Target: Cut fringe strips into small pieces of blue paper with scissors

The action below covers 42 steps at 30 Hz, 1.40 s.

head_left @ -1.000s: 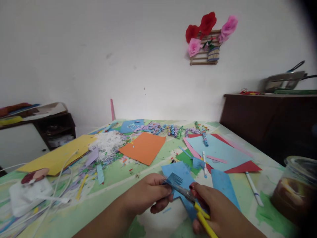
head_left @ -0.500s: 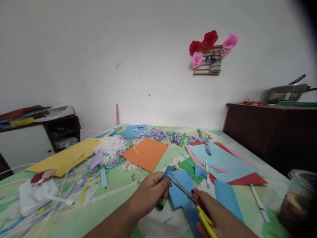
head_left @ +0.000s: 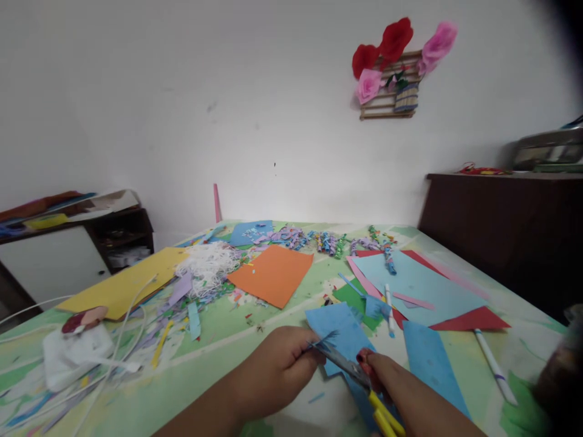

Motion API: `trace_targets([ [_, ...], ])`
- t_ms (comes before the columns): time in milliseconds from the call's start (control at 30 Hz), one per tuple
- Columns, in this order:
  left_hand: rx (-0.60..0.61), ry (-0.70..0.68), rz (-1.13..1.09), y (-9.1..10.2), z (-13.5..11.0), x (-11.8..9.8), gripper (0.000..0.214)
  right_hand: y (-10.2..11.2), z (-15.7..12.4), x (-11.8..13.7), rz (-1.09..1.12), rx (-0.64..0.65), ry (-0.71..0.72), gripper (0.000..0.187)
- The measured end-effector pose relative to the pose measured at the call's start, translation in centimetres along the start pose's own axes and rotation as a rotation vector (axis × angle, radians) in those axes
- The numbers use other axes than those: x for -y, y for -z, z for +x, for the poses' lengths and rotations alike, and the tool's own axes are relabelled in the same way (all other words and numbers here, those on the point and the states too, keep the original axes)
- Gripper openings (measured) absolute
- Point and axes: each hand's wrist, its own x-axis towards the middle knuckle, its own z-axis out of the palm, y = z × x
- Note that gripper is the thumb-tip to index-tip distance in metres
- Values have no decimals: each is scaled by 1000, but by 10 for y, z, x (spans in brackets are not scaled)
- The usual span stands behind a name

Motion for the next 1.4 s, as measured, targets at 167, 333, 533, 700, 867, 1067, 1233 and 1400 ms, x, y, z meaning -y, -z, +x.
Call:
trace_targets([
  [167, -13, -71, -20, -5, 1, 2, 23, -5, 0, 8, 13, -8, -6, 59],
  [333, -71, -49, -98, -10, -2, 3, 23, -4, 0, 4, 16, -35, -30, 64],
  [533, -104, 2, -128, -10, -1, 3, 23, -1, 1, 2, 22, -55, -40, 69],
  [700, -69, -38, -75, -8, 0, 0, 26, -1, 0, 9, 27, -33, -27, 66],
  [867, -70, -141, 12, -5, -3, -2, 23, 0, -2, 13, 3, -4, -31, 68],
  [1067, -65, -177, 88, -3, -5, -4, 22, 1, -3, 22, -19, 68, -23, 67],
  [1233, -36, -166, 69, -2, -7, -5, 20, 2, 0, 31, -25, 141, -19, 70],
  [1400, -40, -169, 36, -1, -7, -6, 21, 3, 2, 34, -99, 129, -27, 70],
])
